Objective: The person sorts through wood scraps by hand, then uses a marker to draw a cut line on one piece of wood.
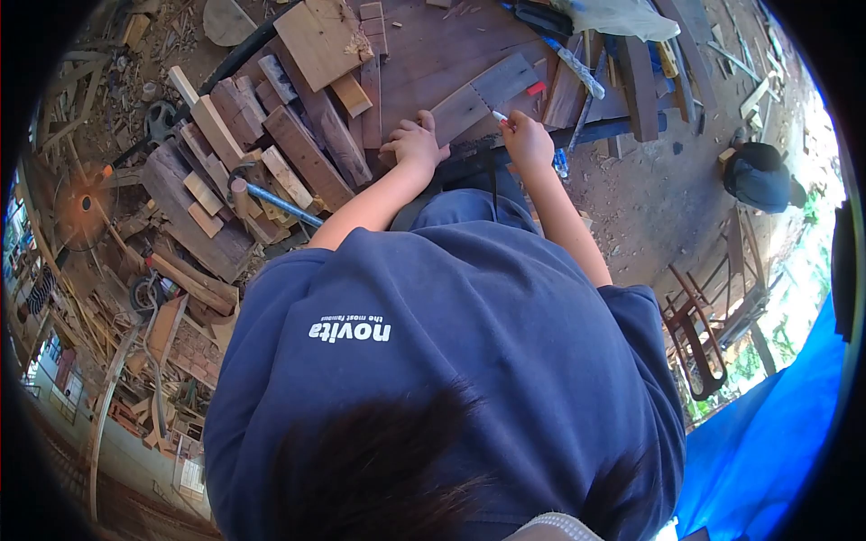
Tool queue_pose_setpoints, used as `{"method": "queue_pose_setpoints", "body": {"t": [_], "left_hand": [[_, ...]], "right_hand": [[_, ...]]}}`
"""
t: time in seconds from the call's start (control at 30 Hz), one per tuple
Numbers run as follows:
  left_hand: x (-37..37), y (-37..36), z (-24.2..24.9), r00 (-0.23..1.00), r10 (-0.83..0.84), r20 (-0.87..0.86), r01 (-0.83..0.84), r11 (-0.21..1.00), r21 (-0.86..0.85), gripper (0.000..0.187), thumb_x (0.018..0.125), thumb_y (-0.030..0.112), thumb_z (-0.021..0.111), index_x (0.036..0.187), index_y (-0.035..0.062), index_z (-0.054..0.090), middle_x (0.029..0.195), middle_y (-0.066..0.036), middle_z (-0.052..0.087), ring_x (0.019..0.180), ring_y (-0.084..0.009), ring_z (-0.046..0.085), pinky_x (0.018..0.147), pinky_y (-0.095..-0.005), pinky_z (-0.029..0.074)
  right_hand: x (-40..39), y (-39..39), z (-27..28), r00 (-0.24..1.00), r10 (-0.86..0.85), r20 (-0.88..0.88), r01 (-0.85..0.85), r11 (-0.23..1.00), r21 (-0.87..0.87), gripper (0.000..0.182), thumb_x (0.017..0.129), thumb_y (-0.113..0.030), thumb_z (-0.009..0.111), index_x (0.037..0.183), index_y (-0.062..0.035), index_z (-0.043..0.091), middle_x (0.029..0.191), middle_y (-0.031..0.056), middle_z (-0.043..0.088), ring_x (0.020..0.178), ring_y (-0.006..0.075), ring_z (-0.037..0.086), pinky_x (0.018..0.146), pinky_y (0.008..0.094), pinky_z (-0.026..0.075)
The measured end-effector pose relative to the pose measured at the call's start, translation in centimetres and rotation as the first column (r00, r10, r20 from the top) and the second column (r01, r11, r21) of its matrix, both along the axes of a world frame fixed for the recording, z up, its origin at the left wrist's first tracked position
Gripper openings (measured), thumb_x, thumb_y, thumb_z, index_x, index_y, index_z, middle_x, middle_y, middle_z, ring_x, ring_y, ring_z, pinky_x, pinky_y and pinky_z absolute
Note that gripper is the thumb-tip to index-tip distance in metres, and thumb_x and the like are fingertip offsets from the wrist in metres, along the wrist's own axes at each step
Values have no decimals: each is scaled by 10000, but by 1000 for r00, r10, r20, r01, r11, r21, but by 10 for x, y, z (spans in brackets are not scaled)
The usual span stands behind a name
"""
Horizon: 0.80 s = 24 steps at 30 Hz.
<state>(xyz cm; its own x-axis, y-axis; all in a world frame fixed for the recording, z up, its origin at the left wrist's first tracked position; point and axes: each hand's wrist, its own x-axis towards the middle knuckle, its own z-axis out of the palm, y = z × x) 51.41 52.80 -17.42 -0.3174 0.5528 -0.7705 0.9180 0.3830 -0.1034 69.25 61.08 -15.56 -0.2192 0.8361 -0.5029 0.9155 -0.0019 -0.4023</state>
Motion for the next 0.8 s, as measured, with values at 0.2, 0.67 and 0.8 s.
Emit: {"method": "queue_pose_setpoints", "body": {"t": [0.2,0.67,0.8], "left_hand": [[-1,0,-3,1000,11,15,-11,1000,5,933,788,624,653,1424,92,225,1176,-283,477,1069,-500,555,792,-722,459],[6,-2,0,1000,-13,-21,14,998,58,926,763,588,677,1380,34,263,1173,-253,474,999,-471,566,715,-657,504],[11,-23,-11,948,-245,-205,300,904,304,860,698,617,720,1170,-55,464,1077,-133,490,987,-323,527,727,-440,556]], "right_hand": [[13,-10,-1,999,17,44,-15,999,-37,265,904,-337,581,921,-73,561,782,209,679,756,416,664,665,517,513],[27,-31,-31,875,-379,-303,376,924,-69,400,876,-341,670,1038,6,557,896,287,649,876,470,629,747,484,494],[14,-14,-35,857,-420,-298,407,907,-108,393,853,-341,684,961,15,556,830,296,622,827,474,618,711,492,474]]}}
